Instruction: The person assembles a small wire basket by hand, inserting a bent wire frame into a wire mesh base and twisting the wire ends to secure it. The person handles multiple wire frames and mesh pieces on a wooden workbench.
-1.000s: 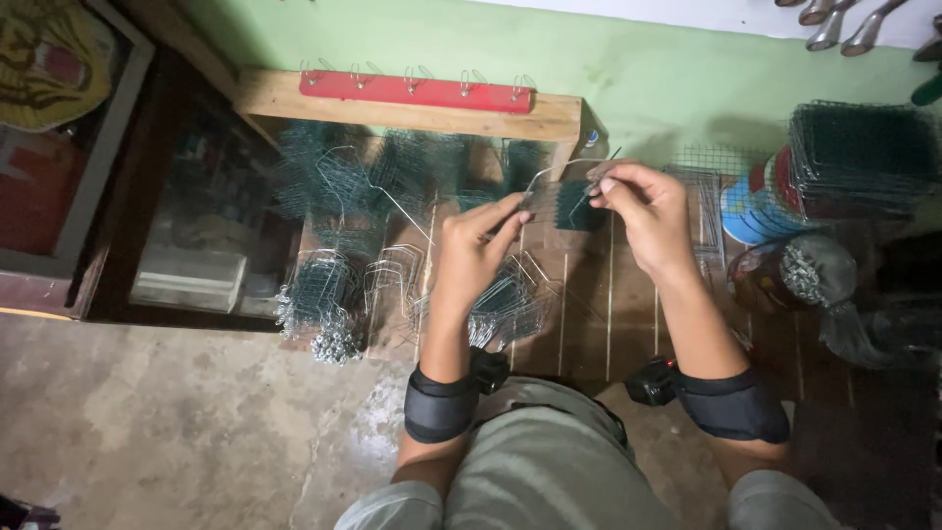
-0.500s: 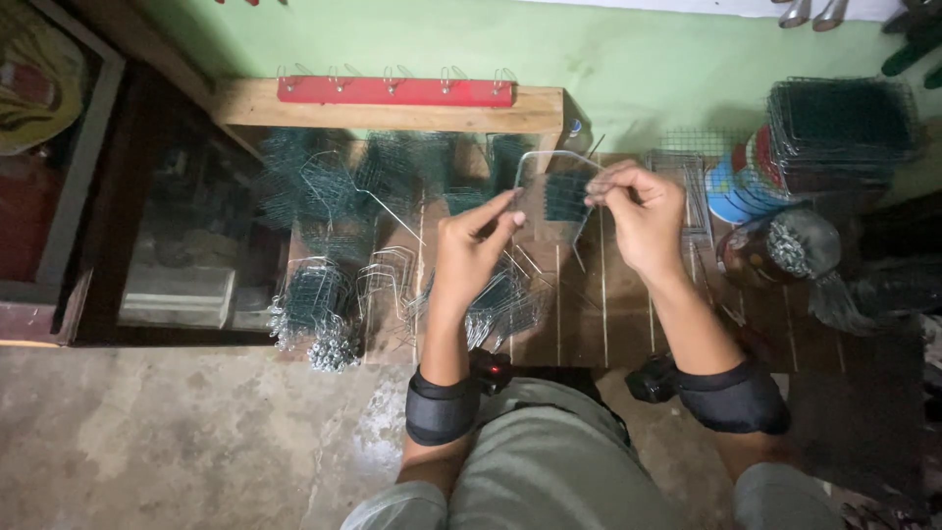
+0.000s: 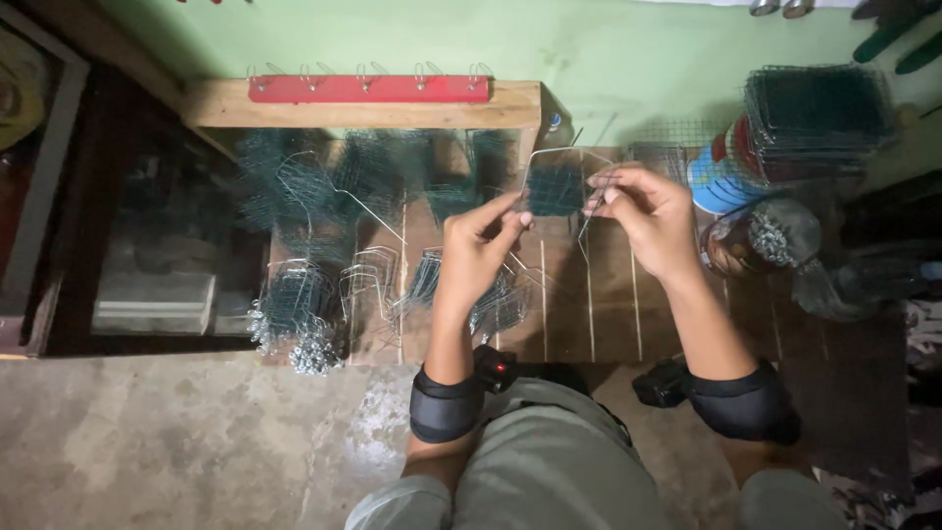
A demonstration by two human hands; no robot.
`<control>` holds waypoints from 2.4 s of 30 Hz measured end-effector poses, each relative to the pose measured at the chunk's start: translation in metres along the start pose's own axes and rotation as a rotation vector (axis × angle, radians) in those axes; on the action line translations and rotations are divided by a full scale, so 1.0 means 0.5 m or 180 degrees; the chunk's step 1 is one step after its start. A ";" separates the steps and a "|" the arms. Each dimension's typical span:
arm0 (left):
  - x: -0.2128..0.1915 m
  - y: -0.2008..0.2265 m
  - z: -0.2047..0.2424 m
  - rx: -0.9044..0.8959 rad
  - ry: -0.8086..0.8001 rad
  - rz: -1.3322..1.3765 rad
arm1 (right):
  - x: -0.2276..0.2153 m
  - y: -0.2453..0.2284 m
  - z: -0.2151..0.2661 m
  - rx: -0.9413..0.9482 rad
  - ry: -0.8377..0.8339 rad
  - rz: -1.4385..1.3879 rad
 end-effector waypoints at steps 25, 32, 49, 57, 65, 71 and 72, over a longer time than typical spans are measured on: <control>0.185 0.009 -0.004 -0.0262 -0.0769 0.1700 | -0.179 -0.066 -0.001 0.0317 -0.1138 -0.1976; 0.197 0.005 -0.004 -0.0524 -0.1115 0.1940 | -0.121 -0.088 -0.001 0.0436 -0.2089 -0.2685; 0.136 0.093 -0.016 0.0233 0.0123 0.0084 | -0.123 -0.026 -0.016 -0.0131 0.0489 -0.0852; 0.145 0.099 -0.023 0.1106 0.0125 -0.0254 | -0.129 -0.035 -0.027 0.0058 0.0272 -0.1649; 0.121 0.104 -0.018 0.0784 0.0085 -0.0064 | -0.116 -0.028 -0.022 -0.0303 0.0469 -0.0898; 0.113 0.082 -0.004 0.0543 0.0045 0.0089 | -0.120 0.007 -0.035 0.0188 0.0312 -0.1277; 0.114 0.075 -0.011 0.0479 0.0059 0.0184 | -0.120 0.010 -0.046 0.0360 0.0321 -0.1341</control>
Point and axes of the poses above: each hand's wrist, its own z-axis away from the middle knuckle, its own x-axis out of the palm, y = z × x, the point moved 3 cm from there along -z, towards the middle knuckle, and after that the axes turned 4 degrees about -z, right-handed, at the moved point
